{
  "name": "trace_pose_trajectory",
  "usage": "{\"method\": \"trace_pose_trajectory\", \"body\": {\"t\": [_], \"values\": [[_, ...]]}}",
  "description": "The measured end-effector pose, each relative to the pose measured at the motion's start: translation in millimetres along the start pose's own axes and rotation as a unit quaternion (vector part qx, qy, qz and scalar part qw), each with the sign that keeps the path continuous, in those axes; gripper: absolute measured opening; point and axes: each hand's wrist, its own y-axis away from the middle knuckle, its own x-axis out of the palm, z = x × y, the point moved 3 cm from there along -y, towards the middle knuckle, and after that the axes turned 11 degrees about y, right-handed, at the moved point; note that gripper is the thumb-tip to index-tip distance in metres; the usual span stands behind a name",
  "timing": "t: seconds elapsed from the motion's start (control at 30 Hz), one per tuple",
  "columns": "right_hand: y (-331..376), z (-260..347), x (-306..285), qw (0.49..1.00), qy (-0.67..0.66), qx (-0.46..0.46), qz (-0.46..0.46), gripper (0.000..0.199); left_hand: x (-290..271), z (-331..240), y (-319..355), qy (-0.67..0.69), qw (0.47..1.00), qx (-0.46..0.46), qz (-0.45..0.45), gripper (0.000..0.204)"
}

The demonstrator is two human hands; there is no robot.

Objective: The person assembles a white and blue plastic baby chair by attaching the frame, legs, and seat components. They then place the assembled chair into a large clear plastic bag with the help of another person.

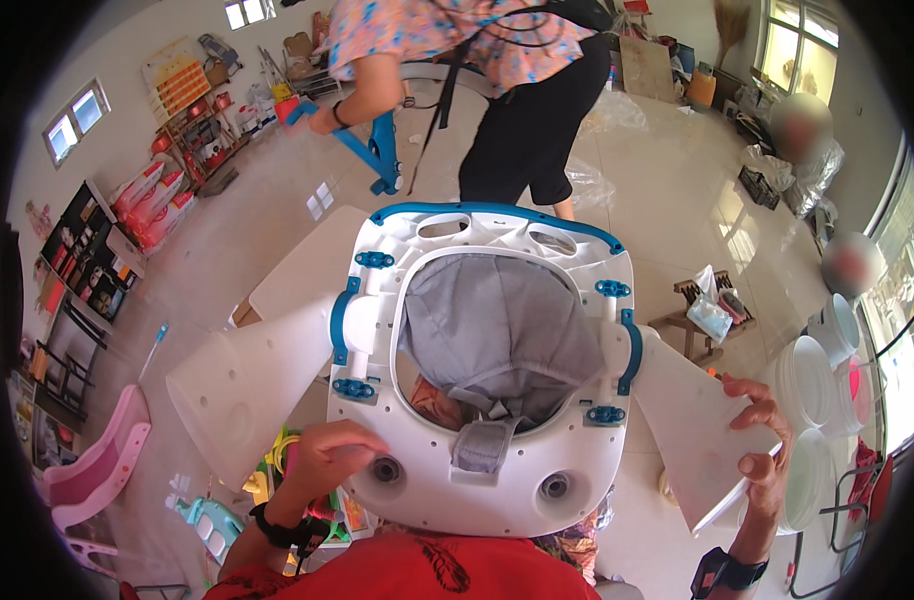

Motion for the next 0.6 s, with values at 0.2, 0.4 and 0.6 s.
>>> {"method": "trace_pose_trajectory", "body": {"t": [0.2, 0.4, 0.6], "values": [[-1.9, 1.8, -2.1, 1.0, 0.016, 0.007, 0.0, 0.052, -6.5, 13.5, 6.0, 0.217, 0.938, -0.114, -0.246, 0.005], [-0.2, 1.9, -3.3, 1.0, 0.024, 0.006, 0.014, 0.048, -28.8, 31.7, 15.4, 0.182, 0.968, -0.111, -0.136, 0.003], [8.8, -2.4, 0.6, 1.0, 0.015, 0.01, -0.006, 0.045, -59.0, 45.4, 20.9, 0.072, 0.98, -0.055, -0.176, 0.012]]}}
